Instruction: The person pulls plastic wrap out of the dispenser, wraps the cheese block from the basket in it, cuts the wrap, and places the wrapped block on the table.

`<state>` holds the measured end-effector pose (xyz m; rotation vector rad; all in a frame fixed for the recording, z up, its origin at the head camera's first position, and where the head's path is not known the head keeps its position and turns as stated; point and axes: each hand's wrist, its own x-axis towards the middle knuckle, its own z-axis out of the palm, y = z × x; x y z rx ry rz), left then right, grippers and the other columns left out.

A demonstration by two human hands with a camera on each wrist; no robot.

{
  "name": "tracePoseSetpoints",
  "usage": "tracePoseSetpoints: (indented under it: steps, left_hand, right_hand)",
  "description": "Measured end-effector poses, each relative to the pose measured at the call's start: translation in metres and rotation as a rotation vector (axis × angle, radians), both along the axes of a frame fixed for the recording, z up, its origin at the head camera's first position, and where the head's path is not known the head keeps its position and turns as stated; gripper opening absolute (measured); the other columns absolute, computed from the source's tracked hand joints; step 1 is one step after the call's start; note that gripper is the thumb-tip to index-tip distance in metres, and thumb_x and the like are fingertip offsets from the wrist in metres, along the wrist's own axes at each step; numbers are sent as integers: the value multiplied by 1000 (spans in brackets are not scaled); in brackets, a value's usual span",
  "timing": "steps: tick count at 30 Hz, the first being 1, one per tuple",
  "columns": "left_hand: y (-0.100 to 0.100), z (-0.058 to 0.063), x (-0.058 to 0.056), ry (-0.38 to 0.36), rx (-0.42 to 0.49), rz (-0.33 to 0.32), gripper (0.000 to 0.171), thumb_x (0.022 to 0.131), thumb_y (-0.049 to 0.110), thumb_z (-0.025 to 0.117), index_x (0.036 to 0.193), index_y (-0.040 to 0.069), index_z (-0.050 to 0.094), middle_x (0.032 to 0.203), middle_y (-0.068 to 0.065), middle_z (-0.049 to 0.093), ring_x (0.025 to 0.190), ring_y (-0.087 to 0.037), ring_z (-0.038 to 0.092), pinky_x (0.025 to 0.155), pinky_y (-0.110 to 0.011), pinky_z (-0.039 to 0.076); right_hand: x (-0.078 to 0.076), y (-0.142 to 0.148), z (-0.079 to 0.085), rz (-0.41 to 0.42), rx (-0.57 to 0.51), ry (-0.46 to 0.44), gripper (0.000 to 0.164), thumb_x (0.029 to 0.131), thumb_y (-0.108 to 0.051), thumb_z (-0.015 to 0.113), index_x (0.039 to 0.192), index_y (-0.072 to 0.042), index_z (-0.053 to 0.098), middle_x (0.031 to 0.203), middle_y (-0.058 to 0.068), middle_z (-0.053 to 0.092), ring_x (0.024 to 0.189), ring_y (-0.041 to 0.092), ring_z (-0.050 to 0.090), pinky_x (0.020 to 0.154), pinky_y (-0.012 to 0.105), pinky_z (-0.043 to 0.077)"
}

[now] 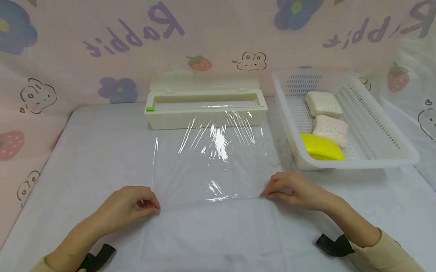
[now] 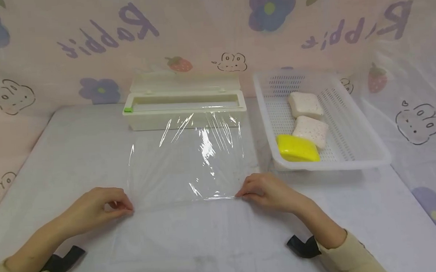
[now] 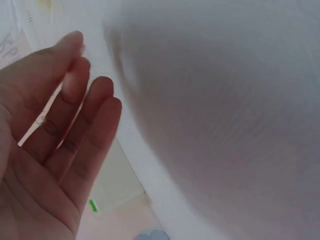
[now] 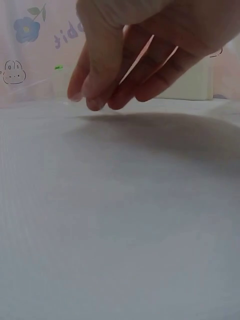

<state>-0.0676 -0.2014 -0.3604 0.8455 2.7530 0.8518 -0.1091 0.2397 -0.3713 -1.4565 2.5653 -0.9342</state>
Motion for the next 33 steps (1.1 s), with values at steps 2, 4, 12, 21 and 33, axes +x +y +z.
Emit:
tracePoseSetpoints:
  steps: [2, 4, 12, 21, 33]
  left_hand:
    - [0, -2, -1, 0, -14, 0, 17, 80, 13, 77, 80, 28, 68, 76, 22, 59, 71, 5, 51, 61, -19, 47]
    - [1, -3, -2, 10, -22, 1, 15, 80, 15, 77, 79, 27, 68, 75, 22, 58, 70, 5, 50, 60, -19, 46]
    - [1, -3, -1, 13, -39, 33, 3, 83, 25, 75, 83, 25, 72, 76, 23, 58, 68, 6, 49, 60, -18, 45]
    - [1, -7, 3, 82, 100, 84, 14, 78, 16, 80, 79, 27, 71, 75, 22, 59, 68, 5, 52, 59, -19, 49]
    - [8, -5, 1, -28, 114, 346, 19, 83, 23, 76, 78, 14, 59, 74, 6, 59, 70, -6, 56, 60, -21, 49]
  right_hand:
    - [0, 0, -1, -7, 13, 18, 24, 78, 4, 73, 95, -14, 75, 88, -8, 68, 81, 4, 62, 74, 15, 49]
    - [0, -1, -2, -16, 21, 27, 23, 79, 3, 73, 94, -14, 74, 88, -8, 68, 81, 4, 62, 75, 16, 49]
    - [0, -1, -2, -6, 44, 59, 22, 79, 1, 73, 94, -15, 76, 88, -8, 64, 82, 6, 58, 75, 18, 49]
    - [2, -2, 1, -34, 1, 25, 17, 81, -1, 72, 93, -14, 74, 89, -9, 67, 84, 6, 60, 78, 16, 47]
    - [4, -1, -1, -56, -17, 23, 23, 80, 0, 72, 98, -14, 73, 92, -8, 70, 86, 7, 63, 81, 16, 47]
